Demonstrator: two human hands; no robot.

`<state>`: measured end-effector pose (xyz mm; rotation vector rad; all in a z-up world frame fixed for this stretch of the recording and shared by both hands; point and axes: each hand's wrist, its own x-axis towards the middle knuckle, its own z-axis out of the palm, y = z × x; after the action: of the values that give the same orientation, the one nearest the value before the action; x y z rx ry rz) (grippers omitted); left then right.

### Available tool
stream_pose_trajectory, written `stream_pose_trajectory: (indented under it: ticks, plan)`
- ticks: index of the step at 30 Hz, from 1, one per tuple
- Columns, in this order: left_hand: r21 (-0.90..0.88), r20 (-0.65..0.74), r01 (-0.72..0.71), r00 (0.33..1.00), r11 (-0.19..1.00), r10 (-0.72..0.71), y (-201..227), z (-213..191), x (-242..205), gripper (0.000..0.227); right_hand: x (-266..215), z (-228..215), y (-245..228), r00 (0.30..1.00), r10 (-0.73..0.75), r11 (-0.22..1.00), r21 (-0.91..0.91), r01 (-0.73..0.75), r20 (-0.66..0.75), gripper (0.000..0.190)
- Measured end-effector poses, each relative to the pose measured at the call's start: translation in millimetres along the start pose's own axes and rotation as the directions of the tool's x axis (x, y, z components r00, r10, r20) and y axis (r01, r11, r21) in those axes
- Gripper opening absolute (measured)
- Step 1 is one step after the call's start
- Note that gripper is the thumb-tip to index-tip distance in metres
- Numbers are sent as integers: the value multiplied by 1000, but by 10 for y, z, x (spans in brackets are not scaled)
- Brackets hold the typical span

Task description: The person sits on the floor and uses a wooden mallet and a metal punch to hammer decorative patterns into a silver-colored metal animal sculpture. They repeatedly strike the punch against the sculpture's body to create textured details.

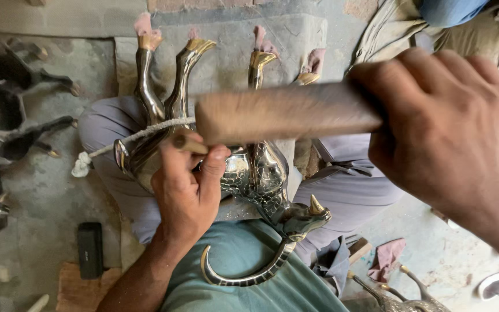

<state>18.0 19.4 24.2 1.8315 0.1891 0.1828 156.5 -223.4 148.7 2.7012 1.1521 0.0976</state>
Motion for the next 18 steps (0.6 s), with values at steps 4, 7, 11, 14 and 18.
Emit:
stream_pose_trajectory:
  ticks: [4, 7, 11, 14, 18]
  plan:
    - [162, 38, -63, 998, 985, 57, -61, 48, 4, 25, 128, -71, 7, 998, 55, 984, 168, -53, -10, 47]
    - [188, 64, -112, 993, 976, 101, -77, 47, -4, 27, 241, -74, -20, 992, 127, 848, 518, -112, 6, 43]
    - [193, 69, -125, 991, 973, 114, -84, 49, -5, 26, 342, -55, -56, 962, 157, 621, 735, -272, 223, 48]
    - [198, 52, -144, 989, 970, 136, -95, 77, -12, 29, 384, -56, -19, 998, 63, 921, 385, -62, 9, 43]
    - [224, 50, -145, 989, 964, 137, -110, 77, -14, 24, 330, -56, -12, 988, -89, 996, -11, 91, 123, 42]
